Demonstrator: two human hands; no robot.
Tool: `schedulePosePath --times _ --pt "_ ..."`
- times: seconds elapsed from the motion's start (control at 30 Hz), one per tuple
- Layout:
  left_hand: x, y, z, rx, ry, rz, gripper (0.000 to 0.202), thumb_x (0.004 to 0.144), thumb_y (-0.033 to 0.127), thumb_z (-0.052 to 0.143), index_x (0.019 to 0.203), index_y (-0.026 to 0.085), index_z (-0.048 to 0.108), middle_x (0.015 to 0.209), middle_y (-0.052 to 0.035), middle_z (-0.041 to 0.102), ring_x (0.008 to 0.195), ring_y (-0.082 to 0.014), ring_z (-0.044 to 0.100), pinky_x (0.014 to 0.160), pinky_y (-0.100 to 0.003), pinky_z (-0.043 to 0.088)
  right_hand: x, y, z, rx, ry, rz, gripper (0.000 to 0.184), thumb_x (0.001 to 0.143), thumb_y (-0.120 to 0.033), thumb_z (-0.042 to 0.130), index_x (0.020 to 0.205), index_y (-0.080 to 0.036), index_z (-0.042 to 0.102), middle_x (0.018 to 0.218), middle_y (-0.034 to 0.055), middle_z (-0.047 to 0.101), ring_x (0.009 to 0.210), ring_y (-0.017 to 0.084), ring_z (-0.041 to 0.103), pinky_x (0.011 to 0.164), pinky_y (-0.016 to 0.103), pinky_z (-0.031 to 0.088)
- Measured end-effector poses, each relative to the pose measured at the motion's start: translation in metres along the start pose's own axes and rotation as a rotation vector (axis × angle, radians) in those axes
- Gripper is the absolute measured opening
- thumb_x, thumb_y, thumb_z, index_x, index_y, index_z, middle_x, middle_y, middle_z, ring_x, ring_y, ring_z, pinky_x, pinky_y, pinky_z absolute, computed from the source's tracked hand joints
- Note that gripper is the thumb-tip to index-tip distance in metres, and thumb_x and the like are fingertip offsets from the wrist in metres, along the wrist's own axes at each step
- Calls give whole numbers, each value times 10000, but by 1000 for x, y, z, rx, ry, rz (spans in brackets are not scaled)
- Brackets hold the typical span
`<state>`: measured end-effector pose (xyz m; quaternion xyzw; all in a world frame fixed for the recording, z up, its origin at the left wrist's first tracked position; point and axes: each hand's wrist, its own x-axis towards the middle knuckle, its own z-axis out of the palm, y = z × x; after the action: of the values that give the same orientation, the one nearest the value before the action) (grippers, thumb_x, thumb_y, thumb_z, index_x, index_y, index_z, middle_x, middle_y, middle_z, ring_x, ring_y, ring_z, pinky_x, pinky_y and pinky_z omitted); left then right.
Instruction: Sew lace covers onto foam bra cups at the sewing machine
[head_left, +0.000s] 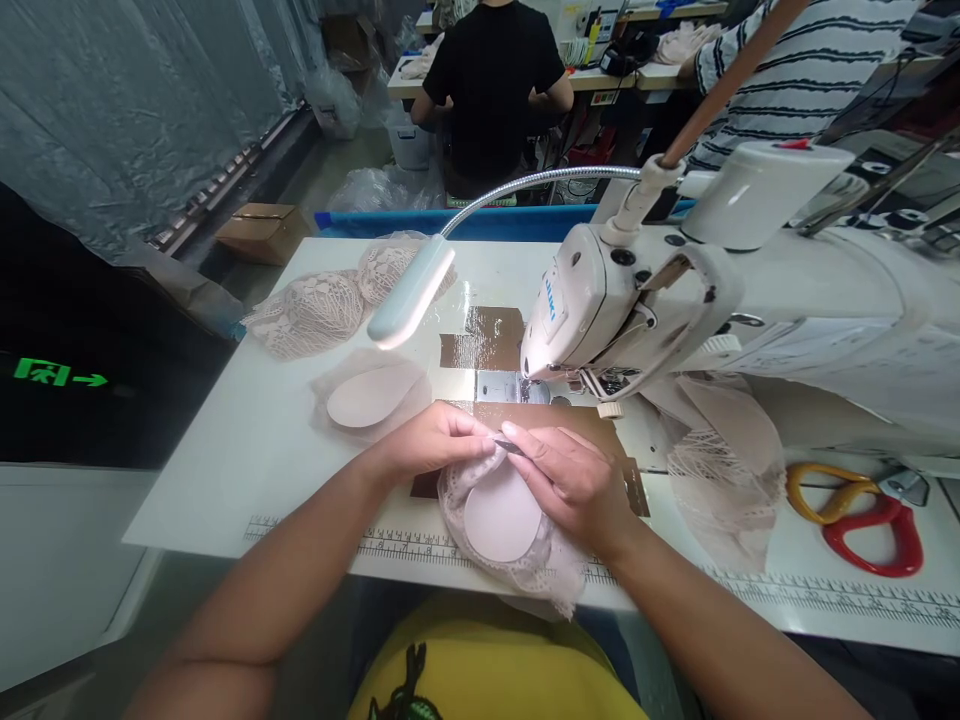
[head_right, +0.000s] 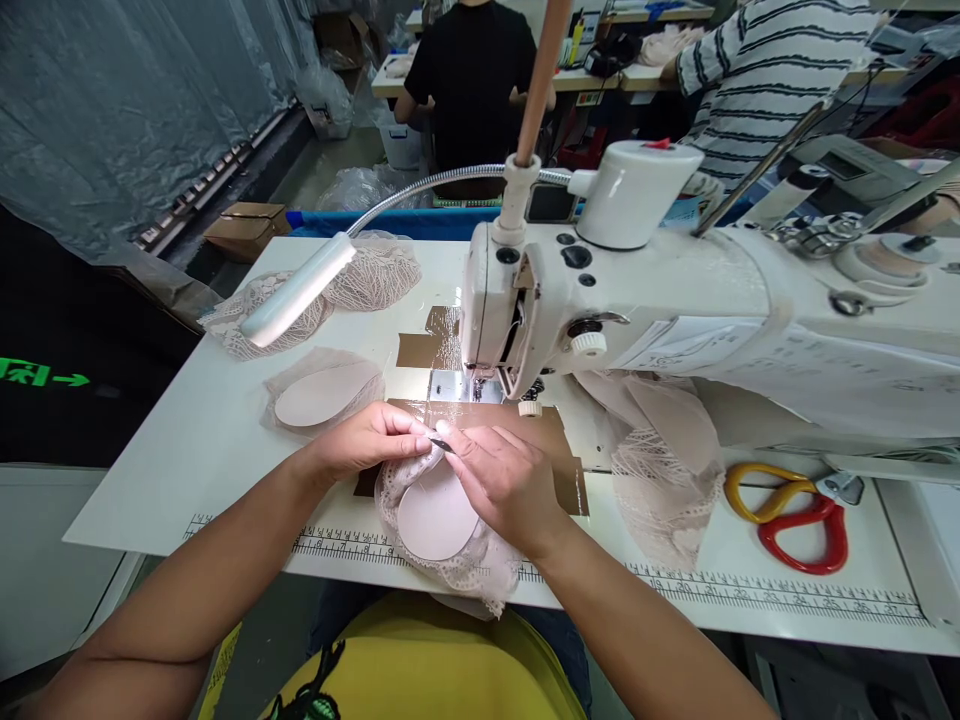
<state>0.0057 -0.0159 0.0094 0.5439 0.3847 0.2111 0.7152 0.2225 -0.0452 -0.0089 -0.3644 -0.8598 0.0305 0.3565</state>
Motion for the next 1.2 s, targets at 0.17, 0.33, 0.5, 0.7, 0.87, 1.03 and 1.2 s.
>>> schedulePosePath --times 0.17,0.33,0.5,0.7,0.87,1.03,1.2 --pt "0 2 2 -35 -8 -2 298 806 384 660 776 88 685 635 -7 570 608 -89 488 593 -212 398 2 -1 -3 -9 -19 -37 431 840 -65 565 1244 -210 604 971 51 735 794 173 660 651 291 552" --pt "0 2 1 -38 -2 -1 272 810 366 659 790 95 684 700 -27 612 663 -104 528 646 -221 425 3 -1 -3 23 -23 -46 425 827 -43 560 1208 -217 630 968 48 735 816 191 669 660 312 564" --pt "-1 -1 -1 0 18 11 279 813 371 651 870 100 688 765 -57 644 703 -129 564 675 -247 451 3 1 -1 144 -23 214 342 859 -218 580 1198 -219 620 956 56 712 833 189 666 736 321 560" --pt "-2 2 -3 40 23 18 135 801 251 636 838 122 642 781 -33 632 716 -116 570 682 -226 448 7 3 -5 273 -241 644 543 793 -289 618 1321 -249 499 953 22 693 799 191 658 710 330 551" --pt "1 4 4 95 30 59 316 703 280 744 956 139 619 825 -22 595 718 -112 535 636 -211 423 8 -3 -6 500 -233 695 458 837 -311 575 1287 -239 531 959 27 694 898 188 664 799 323 540" --pt "5 -3 12 132 89 63 345 795 441 642 809 97 654 646 -5 527 573 -81 433 520 -201 340 7 -6 -6 492 -204 652 458 830 -330 596 1273 -224 548 1056 52 690 956 197 659 837 323 538" --pt "3 -1 13 86 174 78 304 789 406 664 757 104 652 639 1 543 580 -78 452 531 -190 355 5 -1 -9 269 -67 439 414 850 -387 580 1234 -231 594 1077 66 674 950 207 652 821 328 545"
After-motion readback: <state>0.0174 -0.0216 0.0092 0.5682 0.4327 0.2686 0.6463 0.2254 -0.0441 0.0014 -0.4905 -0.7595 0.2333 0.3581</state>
